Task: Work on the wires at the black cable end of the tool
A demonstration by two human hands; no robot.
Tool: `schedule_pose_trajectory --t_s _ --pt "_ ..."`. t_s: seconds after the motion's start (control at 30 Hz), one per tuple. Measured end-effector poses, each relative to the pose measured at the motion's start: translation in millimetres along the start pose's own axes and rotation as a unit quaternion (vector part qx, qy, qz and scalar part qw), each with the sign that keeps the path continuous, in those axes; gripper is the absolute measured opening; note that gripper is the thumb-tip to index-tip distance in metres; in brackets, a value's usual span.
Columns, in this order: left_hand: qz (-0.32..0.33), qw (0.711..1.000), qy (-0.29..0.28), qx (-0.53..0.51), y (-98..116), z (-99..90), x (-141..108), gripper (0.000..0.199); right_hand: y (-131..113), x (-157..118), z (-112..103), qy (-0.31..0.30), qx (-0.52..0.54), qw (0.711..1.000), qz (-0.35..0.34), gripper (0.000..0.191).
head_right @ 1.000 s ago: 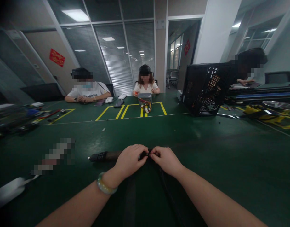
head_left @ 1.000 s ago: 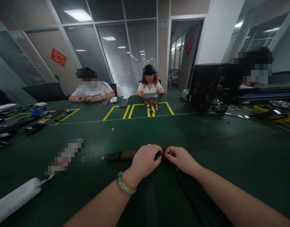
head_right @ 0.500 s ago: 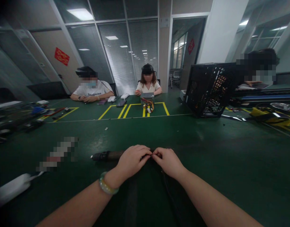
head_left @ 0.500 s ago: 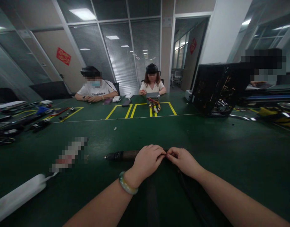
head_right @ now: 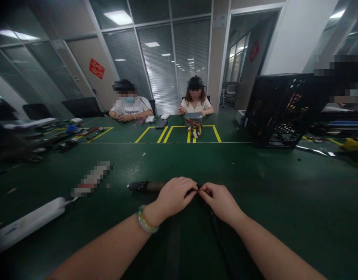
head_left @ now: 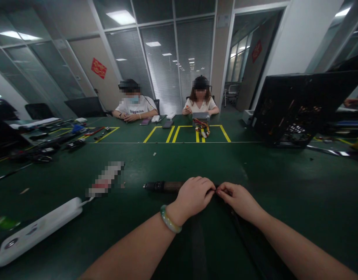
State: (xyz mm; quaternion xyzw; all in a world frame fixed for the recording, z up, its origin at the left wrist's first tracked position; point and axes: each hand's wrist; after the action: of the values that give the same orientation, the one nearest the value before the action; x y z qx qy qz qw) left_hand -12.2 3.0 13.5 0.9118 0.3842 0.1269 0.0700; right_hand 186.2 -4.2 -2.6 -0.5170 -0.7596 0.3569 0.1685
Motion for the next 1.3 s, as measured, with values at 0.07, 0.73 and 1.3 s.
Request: schedule_pose_trajectory --t_s 0.07,0.73,1.3 --pt "0.001 1.000 -0.001 0.003 0.2 -0.3 0.0 0.012 0.5 0.0 0.2 -0.004 0.009 1.000 0.007 0.025" --pt "0.004 1.000 0.010 -0.023 -4.5 3.2 1.5 0.010 -3.4 1.8 -2.0 -0.004 0.003 1.000 -0.007 0.024" --pt "-0.011 1.000 -0.003 -0.004 -4.2 1.0 3.0 0.010 -2.7 3.0 -3.3 -0.004 -0.003 1.000 -0.010 0.024"
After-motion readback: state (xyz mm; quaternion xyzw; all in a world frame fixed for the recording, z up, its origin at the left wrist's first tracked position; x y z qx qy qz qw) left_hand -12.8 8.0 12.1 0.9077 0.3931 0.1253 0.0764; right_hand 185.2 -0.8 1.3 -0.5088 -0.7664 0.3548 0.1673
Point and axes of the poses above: each hand's wrist, its own x-axis towards the middle knuckle, its own z-axis out of the palm, y = z × x, and after that the axes turned 10 degrees about -y, right-handed
